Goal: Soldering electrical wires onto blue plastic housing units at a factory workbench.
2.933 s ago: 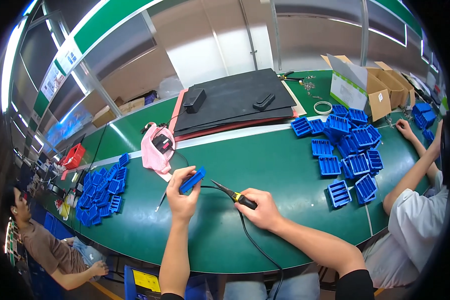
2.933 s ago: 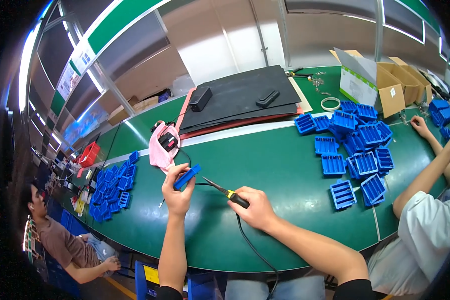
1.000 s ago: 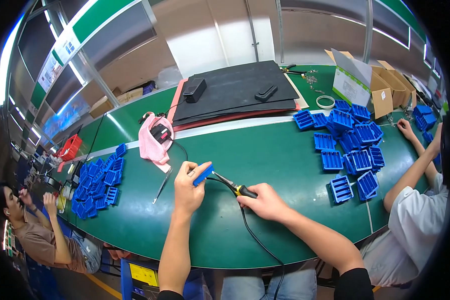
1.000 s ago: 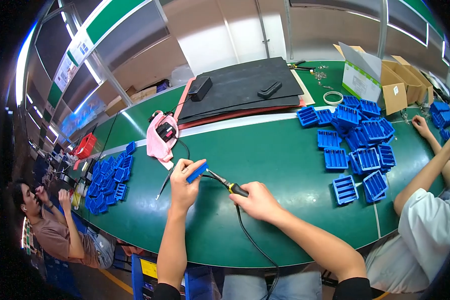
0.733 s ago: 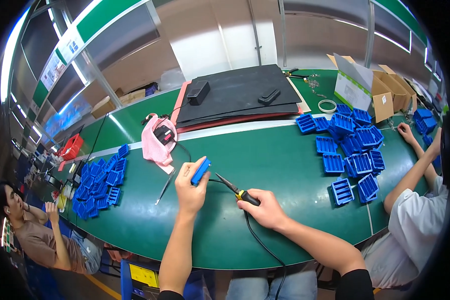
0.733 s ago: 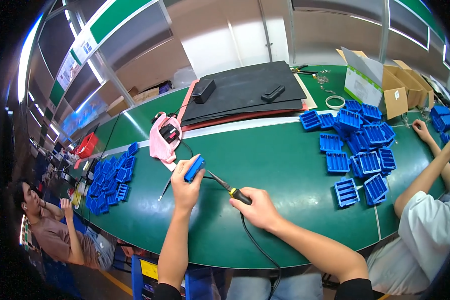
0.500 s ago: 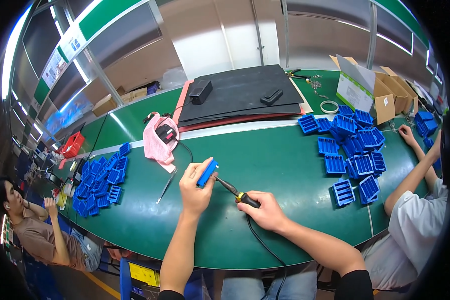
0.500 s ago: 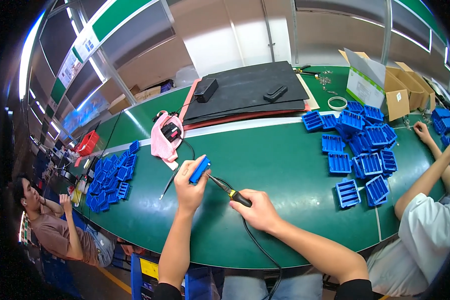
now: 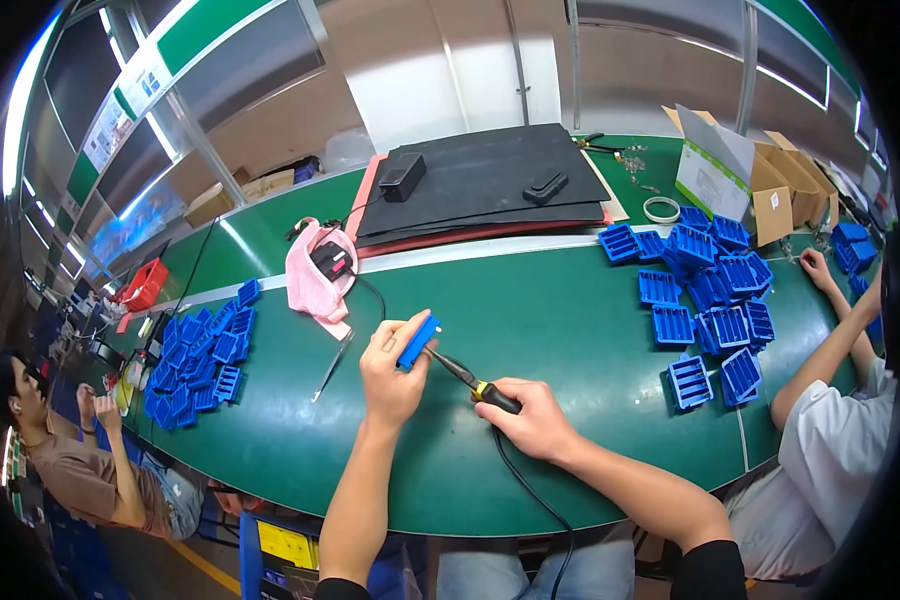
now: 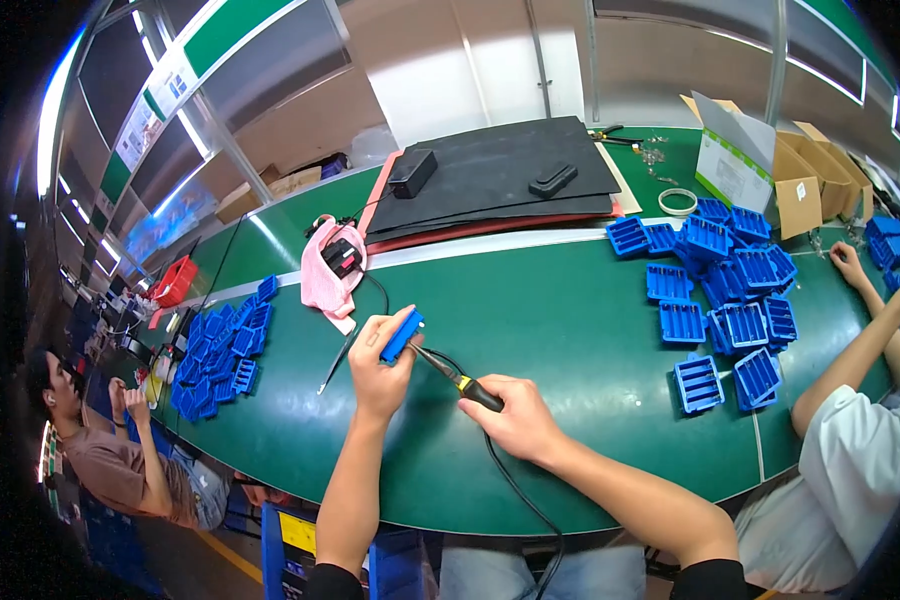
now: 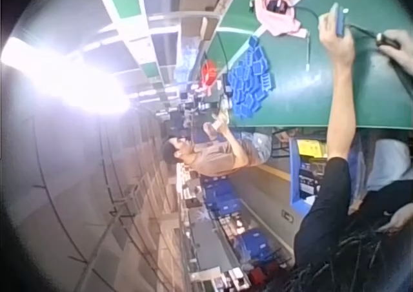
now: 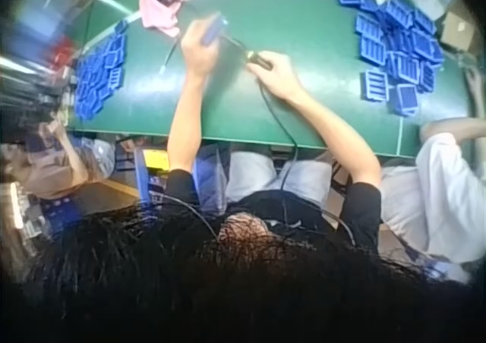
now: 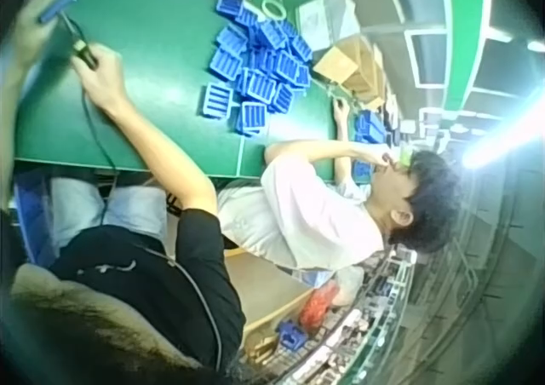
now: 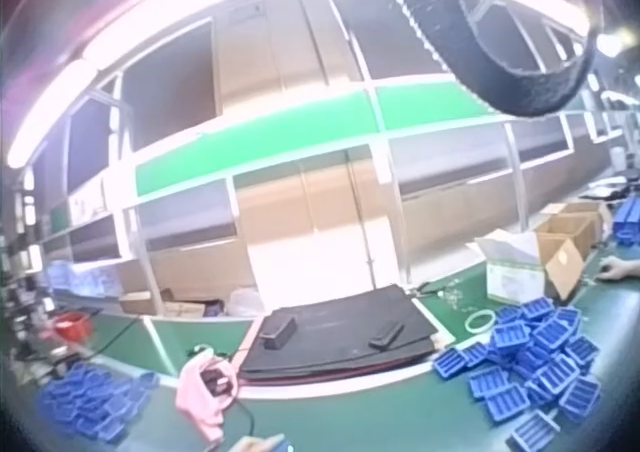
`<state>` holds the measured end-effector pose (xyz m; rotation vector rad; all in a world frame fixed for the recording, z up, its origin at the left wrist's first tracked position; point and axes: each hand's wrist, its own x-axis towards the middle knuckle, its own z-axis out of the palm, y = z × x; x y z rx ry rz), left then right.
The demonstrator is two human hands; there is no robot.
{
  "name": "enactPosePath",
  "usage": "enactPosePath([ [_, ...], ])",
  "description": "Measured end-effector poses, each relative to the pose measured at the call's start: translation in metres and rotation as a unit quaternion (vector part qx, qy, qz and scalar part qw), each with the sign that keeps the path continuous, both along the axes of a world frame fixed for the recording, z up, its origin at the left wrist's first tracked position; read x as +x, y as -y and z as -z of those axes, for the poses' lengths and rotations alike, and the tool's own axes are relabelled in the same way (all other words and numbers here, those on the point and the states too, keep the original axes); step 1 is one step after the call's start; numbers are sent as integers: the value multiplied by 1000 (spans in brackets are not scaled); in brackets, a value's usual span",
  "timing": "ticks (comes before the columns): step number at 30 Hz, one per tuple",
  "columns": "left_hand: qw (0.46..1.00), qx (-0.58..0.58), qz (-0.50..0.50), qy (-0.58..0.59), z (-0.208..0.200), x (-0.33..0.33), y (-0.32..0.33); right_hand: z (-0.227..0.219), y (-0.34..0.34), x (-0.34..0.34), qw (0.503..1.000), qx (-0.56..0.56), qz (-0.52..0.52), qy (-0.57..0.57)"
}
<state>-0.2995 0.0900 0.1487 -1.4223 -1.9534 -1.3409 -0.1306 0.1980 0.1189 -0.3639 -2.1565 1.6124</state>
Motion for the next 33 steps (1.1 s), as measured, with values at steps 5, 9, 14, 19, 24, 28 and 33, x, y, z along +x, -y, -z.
enactPosePath([
  [5,999,0,10,39,-1,3,1,1,2,0,1000,14,-1,-8],
  [9,1000,-7,14,27,-1,4,-1,5,1,-1,1000,20,-6,-15],
  [14,999,-9,26,32,-3,3,1,3,3,-1,1000,20,-12,-14],
  [19,996,13,30,79,-1,2,2,3,7,-3,1000,16,-24,-4],
  [24,999,-1,12,30,-2,4,2,2,6,-1,1000,-6,-30,9],
  [28,998,6,5,63,-1,7,2,-2,10,0,999,-21,-24,16],
  [33,999,20,-27,31,2,5,-1,5,7,-1,1000,1,-11,5],
])
